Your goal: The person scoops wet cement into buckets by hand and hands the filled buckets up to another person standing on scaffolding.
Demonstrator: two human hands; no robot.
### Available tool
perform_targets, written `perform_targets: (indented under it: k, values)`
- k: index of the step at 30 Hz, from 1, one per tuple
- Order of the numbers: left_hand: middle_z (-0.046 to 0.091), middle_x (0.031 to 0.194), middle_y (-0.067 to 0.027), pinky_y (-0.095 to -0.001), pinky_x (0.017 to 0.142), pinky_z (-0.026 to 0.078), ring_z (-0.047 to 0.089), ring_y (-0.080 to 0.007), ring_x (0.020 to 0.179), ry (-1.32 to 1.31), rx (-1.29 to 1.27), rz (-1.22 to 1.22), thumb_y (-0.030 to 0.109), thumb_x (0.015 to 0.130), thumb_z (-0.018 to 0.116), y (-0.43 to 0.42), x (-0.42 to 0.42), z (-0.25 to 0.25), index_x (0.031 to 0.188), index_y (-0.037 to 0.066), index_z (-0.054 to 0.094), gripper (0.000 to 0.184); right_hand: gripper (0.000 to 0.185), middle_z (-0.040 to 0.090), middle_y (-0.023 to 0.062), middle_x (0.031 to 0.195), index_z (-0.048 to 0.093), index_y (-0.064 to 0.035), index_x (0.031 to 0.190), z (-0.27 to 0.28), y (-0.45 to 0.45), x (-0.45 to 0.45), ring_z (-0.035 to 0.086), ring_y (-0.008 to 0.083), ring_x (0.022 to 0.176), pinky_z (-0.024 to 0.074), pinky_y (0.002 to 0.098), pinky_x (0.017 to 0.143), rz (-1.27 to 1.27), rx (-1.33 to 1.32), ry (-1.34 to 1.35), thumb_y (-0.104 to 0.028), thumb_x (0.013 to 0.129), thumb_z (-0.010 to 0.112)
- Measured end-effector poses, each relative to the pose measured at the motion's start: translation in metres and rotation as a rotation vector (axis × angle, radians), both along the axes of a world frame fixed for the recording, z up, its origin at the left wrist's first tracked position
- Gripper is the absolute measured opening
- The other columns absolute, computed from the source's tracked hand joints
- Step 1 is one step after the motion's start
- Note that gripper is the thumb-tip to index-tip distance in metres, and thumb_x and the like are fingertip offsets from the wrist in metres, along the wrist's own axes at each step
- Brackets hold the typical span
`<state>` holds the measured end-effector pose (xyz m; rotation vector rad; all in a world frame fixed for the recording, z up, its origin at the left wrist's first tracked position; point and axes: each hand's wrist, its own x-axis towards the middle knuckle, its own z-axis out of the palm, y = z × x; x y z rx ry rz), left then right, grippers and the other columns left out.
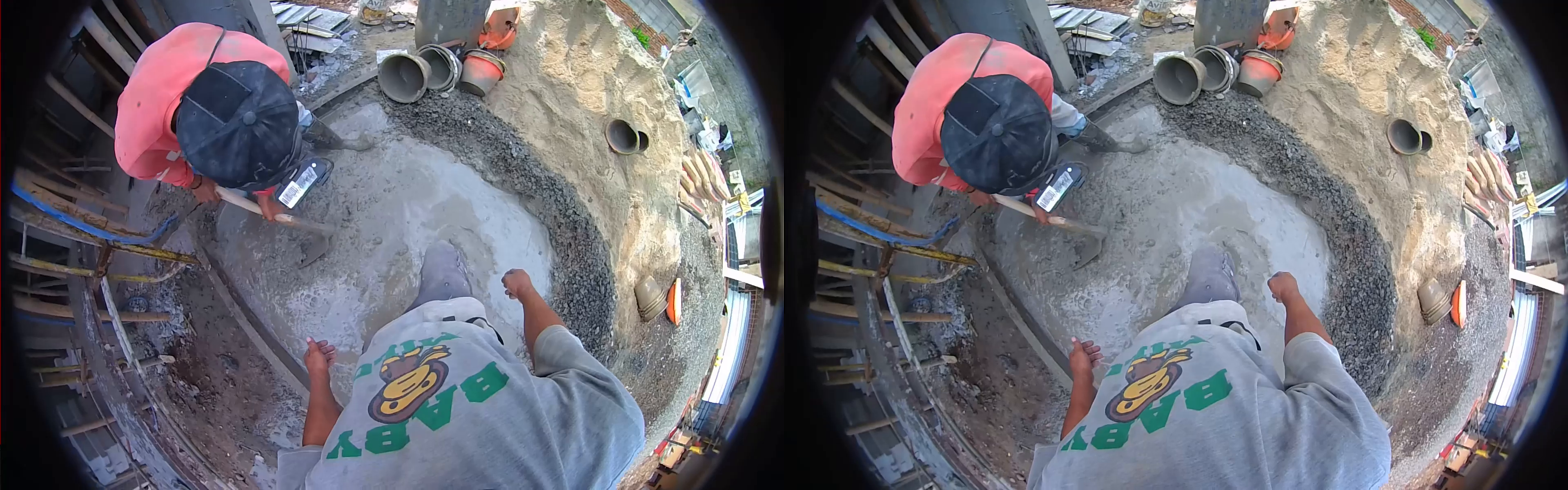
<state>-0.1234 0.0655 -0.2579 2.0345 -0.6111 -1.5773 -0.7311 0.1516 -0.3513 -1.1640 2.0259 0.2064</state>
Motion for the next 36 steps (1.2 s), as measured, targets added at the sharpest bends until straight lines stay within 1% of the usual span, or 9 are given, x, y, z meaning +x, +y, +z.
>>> perform_targets:
  k: [4, 8, 11, 16, 17, 22, 25, 31, 36]
  values:
    - [0.064, 0.075, -0.0123, -0.0263, 0.045, 0.041, 0.058, -0.0169, 0.053, -0.061, 0.040, 0.029, 0.058, 0.089, 0.030, -0.003, 0.001, -0.018, 0.095, -0.002, 0.058, 0.067, 0.015, 0.063, 0.0078, 0.099, 0.063, -0.0053, 0.083, 0.037, -0.046, 0.013, 0.063, 0.0211, 0.080, 0.0529, 0.0302, 0.062, 0.608, -0.180, 0.240, -0.012, 0.069, 0.061]
    - [0.063, 0.074, -0.0126, -0.0277, 0.045, 0.041, 0.057, -0.0171, 0.052, -0.088, 0.144, -0.094, 0.058, 0.089, 0.031, -0.024, -0.041, -0.008, 0.095, -0.003, 0.058, 0.067, 0.016, 0.061, 0.0100, 0.104, 0.065, -0.0056, 0.082, 0.046, -0.076, 0.004, 0.060, 0.0227, 0.091, 0.0522, 0.0315, 0.073, 0.096, -0.322, 0.061, -0.010, 0.066, 0.063]
    - [0.063, 0.073, -0.0119, -0.0279, 0.048, 0.041, 0.057, -0.0163, 0.053, -0.087, 0.119, -0.241, 0.057, 0.090, 0.032, -0.055, -0.092, 0.009, 0.096, -0.003, 0.058, 0.065, 0.019, 0.063, 0.0103, 0.100, 0.065, -0.0044, 0.083, 0.041, -0.072, -0.030, 0.061, 0.0207, 0.090, 0.0525, 0.0299, 0.072, 0.369, -0.341, 0.217, -0.009, 0.065, 0.063]
    - [0.064, 0.079, -0.0081, -0.0253, 0.052, 0.041, 0.056, -0.0127, 0.057, -0.019, 0.046, -0.320, 0.054, 0.091, 0.034, -0.149, -0.192, 0.039, 0.099, 0.001, 0.059, 0.059, 0.038, 0.063, 0.0205, 0.100, 0.064, -0.0006, 0.100, 0.044, -0.092, -0.073, 0.063, 0.0283, 0.088, 0.0488, 0.0346, 0.078, -0.371, 0.224, -0.016, -0.014, 0.069, 0.046]
    - [0.064, 0.080, -0.0078, -0.0251, 0.052, 0.041, 0.057, -0.0123, 0.058, 0.014, -0.035, -0.386, 0.053, 0.091, 0.034, -0.186, -0.223, 0.039, 0.099, 0.001, 0.059, 0.058, 0.039, 0.062, 0.0202, 0.102, 0.063, -0.0014, 0.102, 0.037, -0.110, -0.102, 0.061, 0.0290, 0.091, 0.0481, 0.0346, 0.080, -0.389, 0.010, -0.048, -0.017, 0.070, 0.047]
    - [0.064, 0.081, -0.0078, -0.0246, 0.053, 0.041, 0.058, -0.0121, 0.060, 0.033, -0.137, -0.395, 0.052, 0.091, 0.034, -0.185, -0.218, 0.060, 0.100, 0.002, 0.059, 0.057, 0.038, 0.063, 0.0126, 0.082, 0.059, 0.0017, 0.106, 0.075, -0.124, -0.079, 0.061, 0.0180, 0.061, 0.0475, 0.0291, 0.049, -0.524, -0.430, -0.127, -0.012, 0.071, 0.053]
    - [0.064, 0.081, -0.0082, -0.0246, 0.053, 0.042, 0.058, -0.0123, 0.060, 0.023, -0.094, -0.324, 0.052, 0.091, 0.034, -0.150, -0.189, 0.053, 0.100, 0.001, 0.059, 0.057, 0.036, 0.063, 0.0089, 0.090, 0.059, 0.0007, 0.107, 0.063, -0.105, -0.060, 0.061, 0.0154, 0.064, 0.0477, 0.0266, 0.050, -0.481, -0.442, -0.181, -0.010, 0.073, 0.053]
    - [0.064, 0.078, -0.0095, -0.0256, 0.050, 0.042, 0.059, -0.0139, 0.058, -0.004, 0.014, -0.242, 0.051, 0.091, 0.034, -0.063, -0.122, 0.030, 0.098, -0.001, 0.059, 0.058, 0.023, 0.060, 0.0079, 0.082, 0.059, 0.0023, 0.094, -0.020, 0.008, -0.028, 0.060, 0.0160, 0.055, 0.0473, 0.0298, 0.043, -0.161, -0.157, -0.168, -0.004, 0.074, 0.053]
    - [0.064, 0.077, -0.0093, -0.0259, 0.049, 0.042, 0.059, -0.0141, 0.057, -0.007, 0.004, -0.233, 0.051, 0.091, 0.034, -0.053, -0.107, 0.022, 0.096, -0.001, 0.059, 0.058, 0.013, 0.058, 0.0092, 0.072, 0.058, 0.0006, 0.086, -0.015, 0.048, -0.005, 0.058, 0.0198, 0.051, 0.0436, 0.0310, 0.039, -0.651, 0.125, -0.252, -0.003, 0.075, 0.053]
